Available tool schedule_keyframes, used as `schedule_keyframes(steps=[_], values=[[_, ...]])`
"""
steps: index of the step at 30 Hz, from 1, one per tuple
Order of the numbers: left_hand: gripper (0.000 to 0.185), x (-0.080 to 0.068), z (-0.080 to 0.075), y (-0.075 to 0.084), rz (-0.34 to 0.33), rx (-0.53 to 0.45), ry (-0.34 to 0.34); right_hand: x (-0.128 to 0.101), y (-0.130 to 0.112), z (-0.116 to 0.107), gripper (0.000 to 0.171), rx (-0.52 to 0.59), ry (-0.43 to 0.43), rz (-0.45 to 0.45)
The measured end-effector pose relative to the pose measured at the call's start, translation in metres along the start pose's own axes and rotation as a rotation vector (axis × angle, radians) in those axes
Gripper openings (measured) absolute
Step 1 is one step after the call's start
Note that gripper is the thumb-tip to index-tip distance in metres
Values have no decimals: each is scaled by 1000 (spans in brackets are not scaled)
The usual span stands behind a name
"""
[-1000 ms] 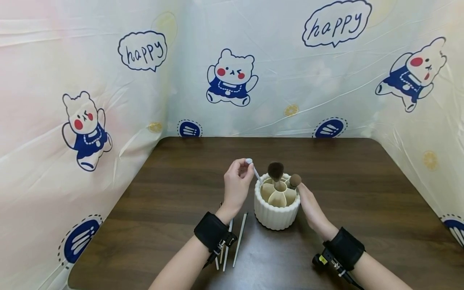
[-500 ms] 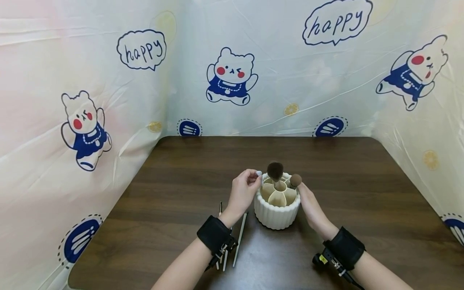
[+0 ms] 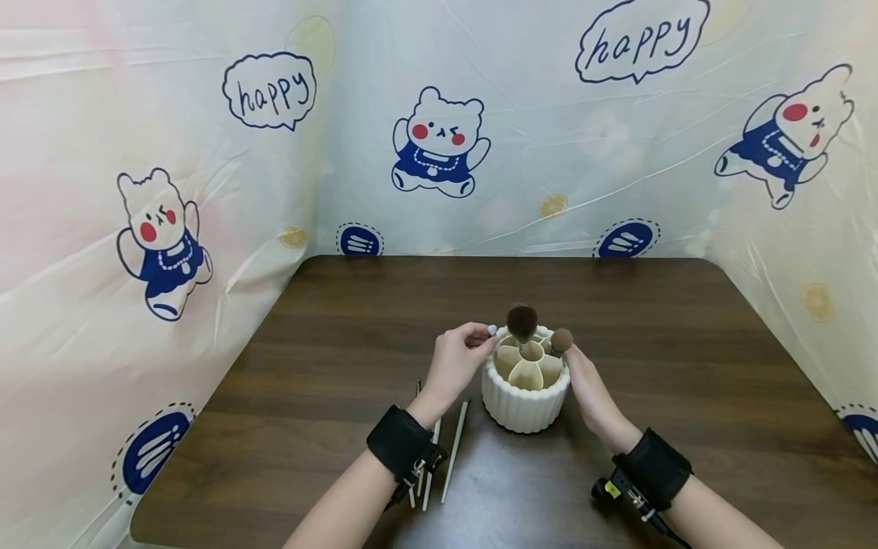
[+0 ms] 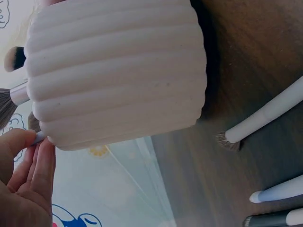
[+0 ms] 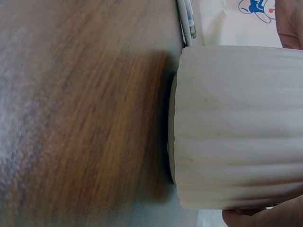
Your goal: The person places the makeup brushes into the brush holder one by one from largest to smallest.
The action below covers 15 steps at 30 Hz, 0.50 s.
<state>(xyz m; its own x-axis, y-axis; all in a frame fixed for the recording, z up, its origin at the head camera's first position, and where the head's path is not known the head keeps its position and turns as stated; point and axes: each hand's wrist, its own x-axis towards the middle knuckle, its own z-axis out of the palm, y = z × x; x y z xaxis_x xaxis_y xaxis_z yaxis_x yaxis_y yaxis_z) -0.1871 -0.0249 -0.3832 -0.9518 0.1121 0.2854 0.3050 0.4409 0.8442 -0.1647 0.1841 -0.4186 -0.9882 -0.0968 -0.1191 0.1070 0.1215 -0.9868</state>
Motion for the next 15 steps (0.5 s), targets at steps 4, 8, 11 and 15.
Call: schedule_keyframes(steps=[4,8,11,15], values=[[15,-2,-2,-1,-18,-15,-9,0,0,0,64,-3,-4,5],[15,-3,-3,-2,-21,-9,-12,-1,-1,-1,67,-6,-4,20],[15,-4,-4,-4,-23,1,-4,-2,-1,-1,69,-6,-6,22],[14,-5,-6,-7,-25,10,5,-3,-1,-1,68,-11,-13,-1]])
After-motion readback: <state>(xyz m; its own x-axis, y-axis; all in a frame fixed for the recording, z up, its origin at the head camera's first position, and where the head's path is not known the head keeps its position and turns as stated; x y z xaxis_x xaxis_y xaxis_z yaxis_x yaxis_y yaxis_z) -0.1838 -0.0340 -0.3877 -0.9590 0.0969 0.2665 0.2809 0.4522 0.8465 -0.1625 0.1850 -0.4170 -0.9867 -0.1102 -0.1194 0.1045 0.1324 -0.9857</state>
